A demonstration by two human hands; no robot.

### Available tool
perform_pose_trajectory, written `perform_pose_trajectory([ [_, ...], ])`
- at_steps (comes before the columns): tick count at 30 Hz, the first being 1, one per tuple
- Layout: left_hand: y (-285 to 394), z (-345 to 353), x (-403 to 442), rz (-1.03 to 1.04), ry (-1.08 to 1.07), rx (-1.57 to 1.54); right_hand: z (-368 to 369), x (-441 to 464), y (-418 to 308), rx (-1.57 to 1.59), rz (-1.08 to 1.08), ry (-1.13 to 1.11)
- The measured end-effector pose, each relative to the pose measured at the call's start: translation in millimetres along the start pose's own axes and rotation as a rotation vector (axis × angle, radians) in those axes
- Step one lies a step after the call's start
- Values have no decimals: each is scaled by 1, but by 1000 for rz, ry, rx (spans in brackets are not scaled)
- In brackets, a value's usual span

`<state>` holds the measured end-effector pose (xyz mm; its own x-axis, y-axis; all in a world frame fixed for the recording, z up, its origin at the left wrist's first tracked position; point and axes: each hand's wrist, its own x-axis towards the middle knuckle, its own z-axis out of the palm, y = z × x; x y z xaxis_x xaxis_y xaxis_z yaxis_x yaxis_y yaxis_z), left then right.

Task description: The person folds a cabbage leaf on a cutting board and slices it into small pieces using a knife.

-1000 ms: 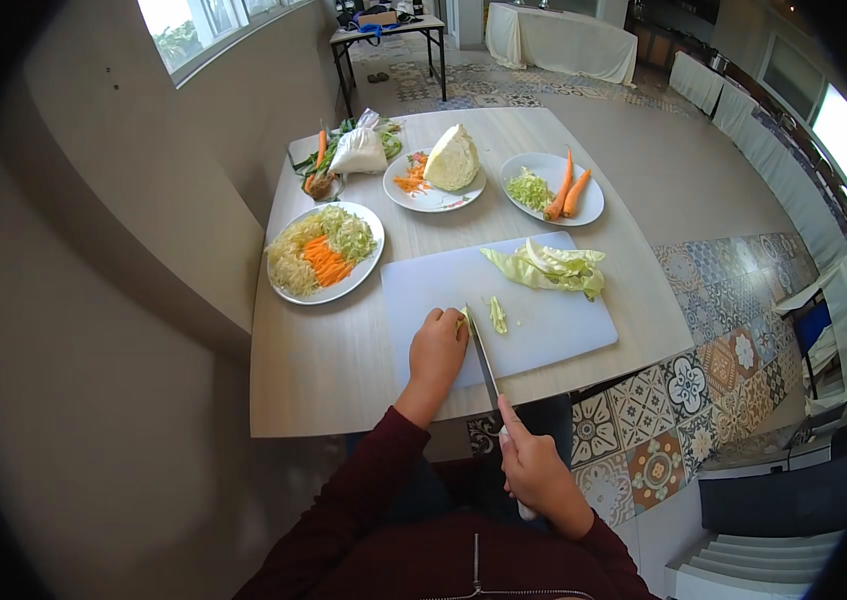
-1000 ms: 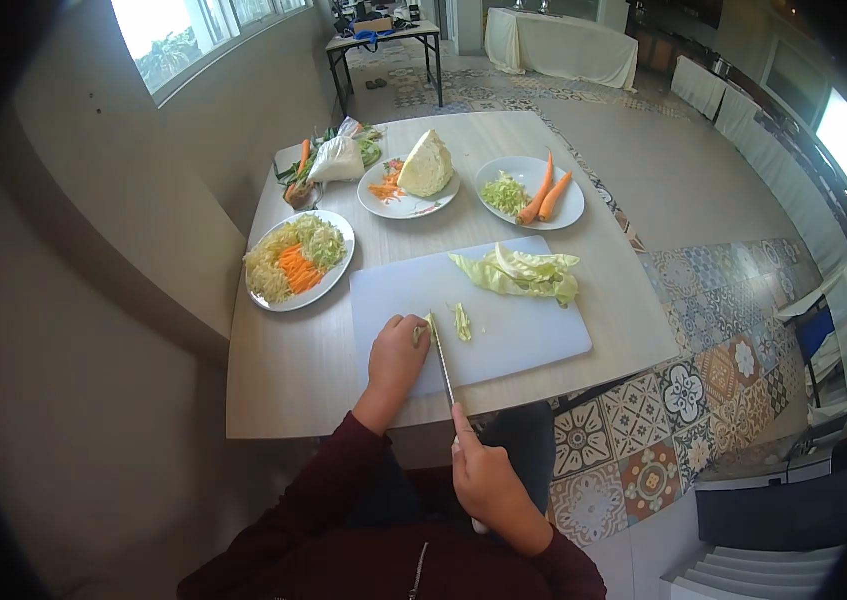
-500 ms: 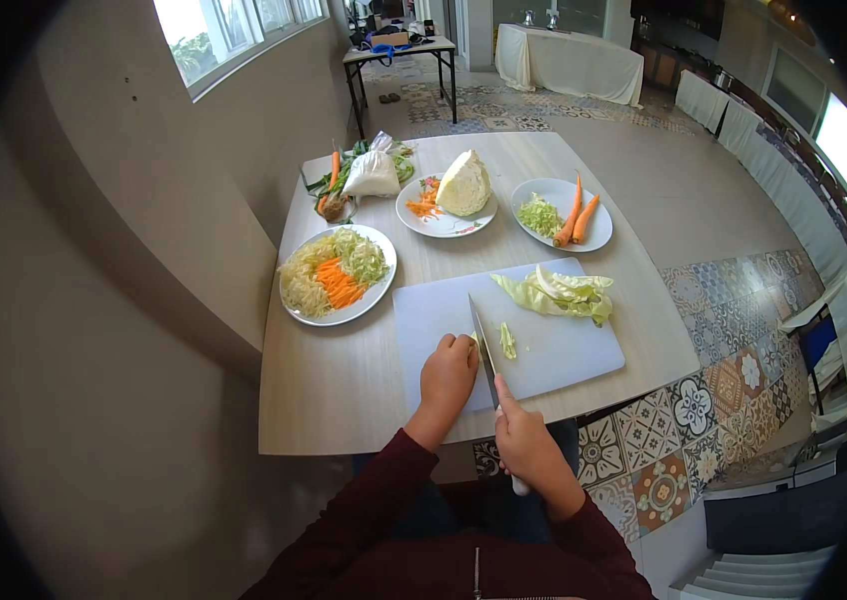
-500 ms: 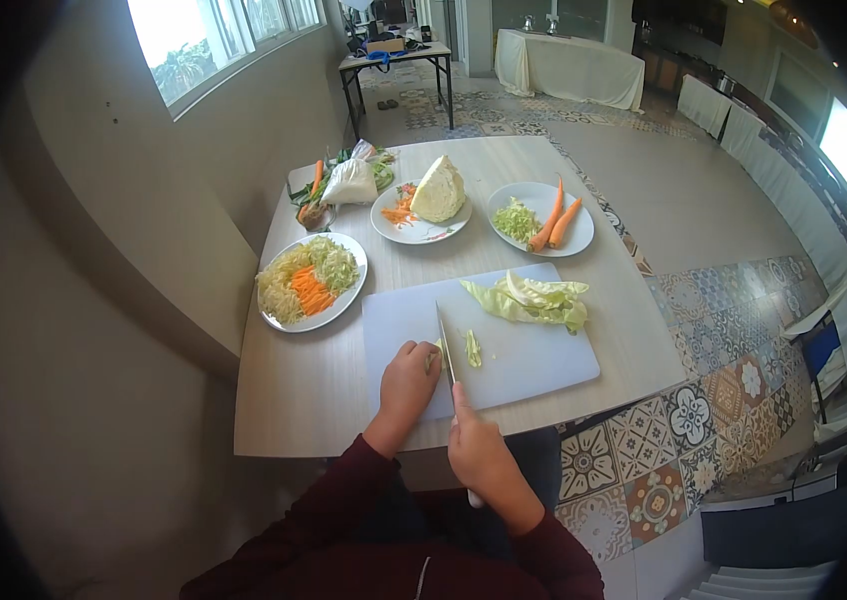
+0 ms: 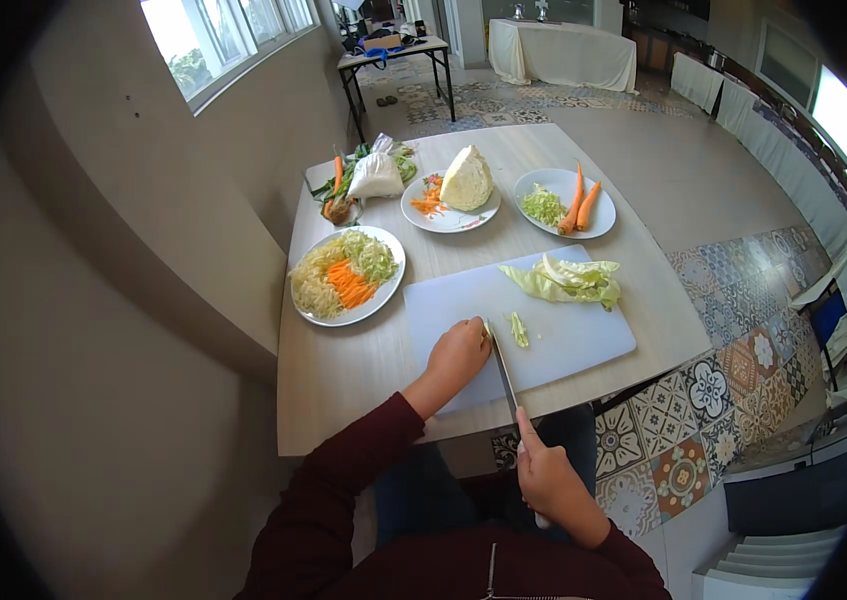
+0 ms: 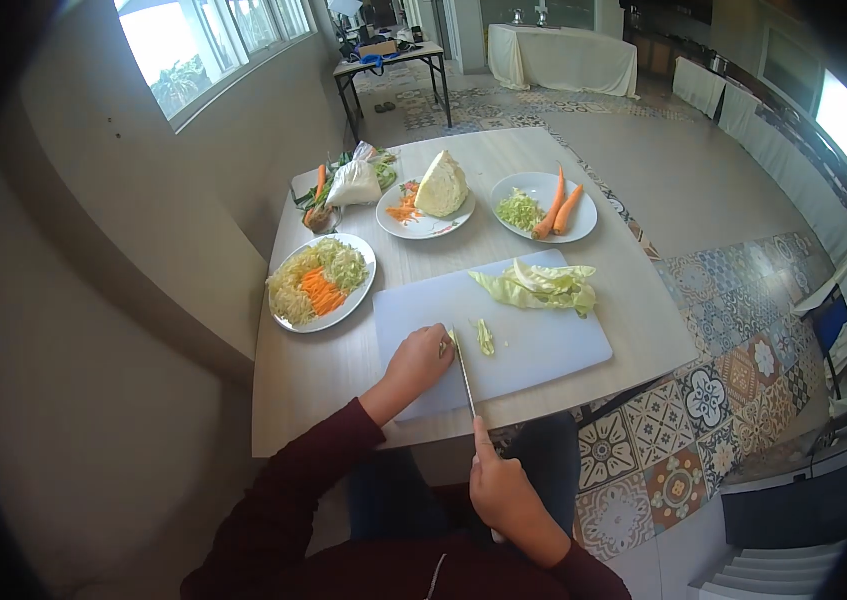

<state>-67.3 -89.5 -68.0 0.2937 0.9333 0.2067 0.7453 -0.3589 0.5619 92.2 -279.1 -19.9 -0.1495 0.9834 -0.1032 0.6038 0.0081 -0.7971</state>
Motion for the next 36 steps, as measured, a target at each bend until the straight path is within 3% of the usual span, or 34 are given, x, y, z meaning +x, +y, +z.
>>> perform_pose_trajectory([
  [9, -13, -5, 2, 101, -26, -65, -18, -22, -18, -42, 104, -49],
  [13, -7, -11, 0, 56, 8, -62, -8, -17, -18, -108, 52, -21],
  [22, -12, -26, -7, 184, 18, -23, 11, 6, -13, -253, 40, 1],
  [28, -15, -31, -4, 72, -83, -143, 6, 7, -15, -200, 42, 15],
  [31, -15, -23, -8, 209, 93, -134, 5, 6, -10, -198, 21, 43],
  [36, -15, -25, -8, 288, 18, -168, 3, 2, -4, -199, 12, 77],
])
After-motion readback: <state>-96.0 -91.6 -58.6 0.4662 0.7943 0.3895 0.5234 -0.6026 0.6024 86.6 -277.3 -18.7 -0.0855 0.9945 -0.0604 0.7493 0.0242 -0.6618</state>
